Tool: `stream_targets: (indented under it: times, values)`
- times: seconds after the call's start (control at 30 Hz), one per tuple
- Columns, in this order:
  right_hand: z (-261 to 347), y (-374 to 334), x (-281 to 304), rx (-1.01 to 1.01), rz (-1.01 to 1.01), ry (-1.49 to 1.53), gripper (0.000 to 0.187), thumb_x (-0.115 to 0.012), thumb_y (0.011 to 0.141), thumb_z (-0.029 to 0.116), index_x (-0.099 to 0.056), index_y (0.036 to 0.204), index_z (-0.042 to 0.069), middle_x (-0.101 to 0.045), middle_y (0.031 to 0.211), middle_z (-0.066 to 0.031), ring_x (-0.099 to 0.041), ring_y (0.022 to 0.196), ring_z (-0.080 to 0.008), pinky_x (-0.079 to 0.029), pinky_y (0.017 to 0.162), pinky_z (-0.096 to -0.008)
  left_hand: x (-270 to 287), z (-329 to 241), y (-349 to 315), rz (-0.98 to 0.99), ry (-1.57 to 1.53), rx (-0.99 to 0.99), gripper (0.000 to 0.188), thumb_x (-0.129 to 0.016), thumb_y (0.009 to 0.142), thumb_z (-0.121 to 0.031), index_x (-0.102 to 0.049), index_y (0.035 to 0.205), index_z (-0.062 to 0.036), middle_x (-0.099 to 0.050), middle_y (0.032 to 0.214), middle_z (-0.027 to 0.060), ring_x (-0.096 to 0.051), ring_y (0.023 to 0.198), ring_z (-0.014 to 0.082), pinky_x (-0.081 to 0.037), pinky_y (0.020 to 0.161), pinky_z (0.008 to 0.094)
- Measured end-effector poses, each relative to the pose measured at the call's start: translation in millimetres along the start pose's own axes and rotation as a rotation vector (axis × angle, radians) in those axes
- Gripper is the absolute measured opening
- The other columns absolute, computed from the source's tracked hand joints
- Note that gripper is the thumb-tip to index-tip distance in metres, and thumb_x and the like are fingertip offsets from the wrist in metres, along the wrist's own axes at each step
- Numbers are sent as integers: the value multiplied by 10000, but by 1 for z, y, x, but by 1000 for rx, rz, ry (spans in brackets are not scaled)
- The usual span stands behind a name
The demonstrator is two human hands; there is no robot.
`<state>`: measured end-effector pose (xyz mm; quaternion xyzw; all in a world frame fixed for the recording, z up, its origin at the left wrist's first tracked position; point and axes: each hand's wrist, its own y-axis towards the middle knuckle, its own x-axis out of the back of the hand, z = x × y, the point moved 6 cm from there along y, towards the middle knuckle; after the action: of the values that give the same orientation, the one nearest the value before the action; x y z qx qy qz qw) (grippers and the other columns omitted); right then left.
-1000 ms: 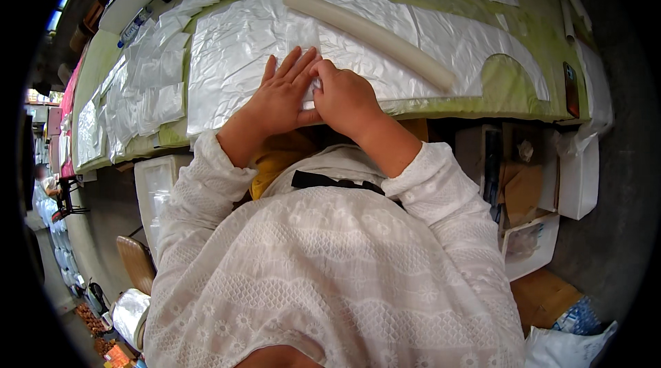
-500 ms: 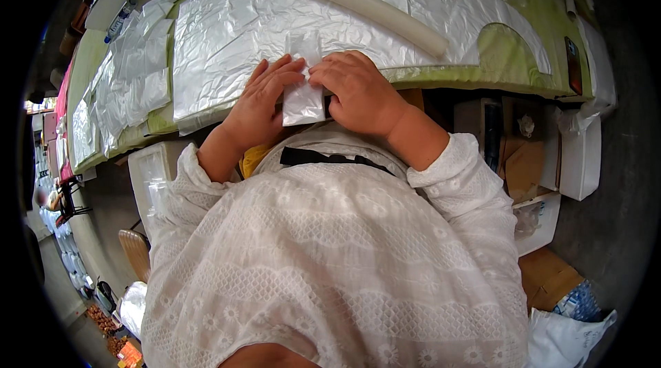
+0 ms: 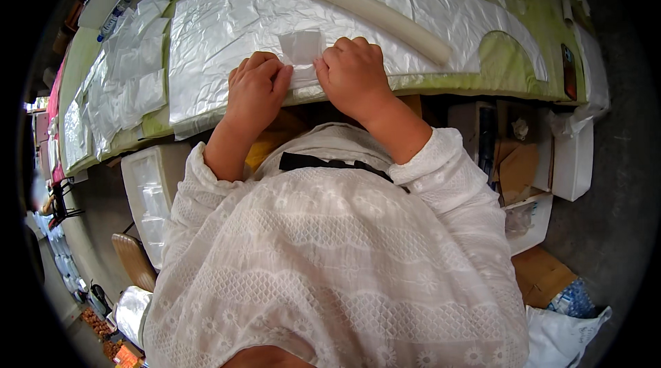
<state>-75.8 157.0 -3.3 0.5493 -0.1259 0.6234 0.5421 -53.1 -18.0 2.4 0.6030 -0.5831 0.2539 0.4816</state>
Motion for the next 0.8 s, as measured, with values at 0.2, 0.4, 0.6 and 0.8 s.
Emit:
stream_targets:
  times: [0.2, 0.4, 0.6, 0.8]
  values:
    - [1, 2, -5, -63, 56, -94, 221, -669, 886, 262, -681, 757, 82, -646, 857, -79, -607, 861, -304, -456, 761, -479, -5, 1, 12, 220, 33, 152, 194, -685, 931, -279, -730, 954, -91, -692, 1132, 68, -637, 1100, 304, -457, 942, 459]
    - [-5, 6, -3, -101, 102, -13, 188, -677, 873, 256, -706, 947, 85, -650, 878, -83, -623, 893, -312, -472, 794, -481, -21, -26, -2, 111, 128, -255, 549, -652, 944, -448, -576, 1415, -176, -471, 1552, 136, -321, 1499, 401, -248, 1193, 626]
    - [-5, 18, 1, -72, 213, 11, 408, -662, 855, 239, -709, 1253, 159, -702, 1011, -112, -670, 930, -339, -532, 821, -485, -12, -30, -12, 133, 191, -160, 626, -686, 926, -464, -537, 1467, -187, -442, 1573, 170, -343, 1480, 409, -231, 1201, 628]
    - [-14, 29, -4, -115, 341, 63, 468, -658, 813, 278, -708, 1265, 167, -703, 1033, -136, -671, 941, -353, -555, 859, -467, -12, -7, -94, 101, -647, 135, 570, -773, 910, -146, -496, 1407, -114, -524, 1445, 126, -556, 1246, 262, -470, 1043, 402]
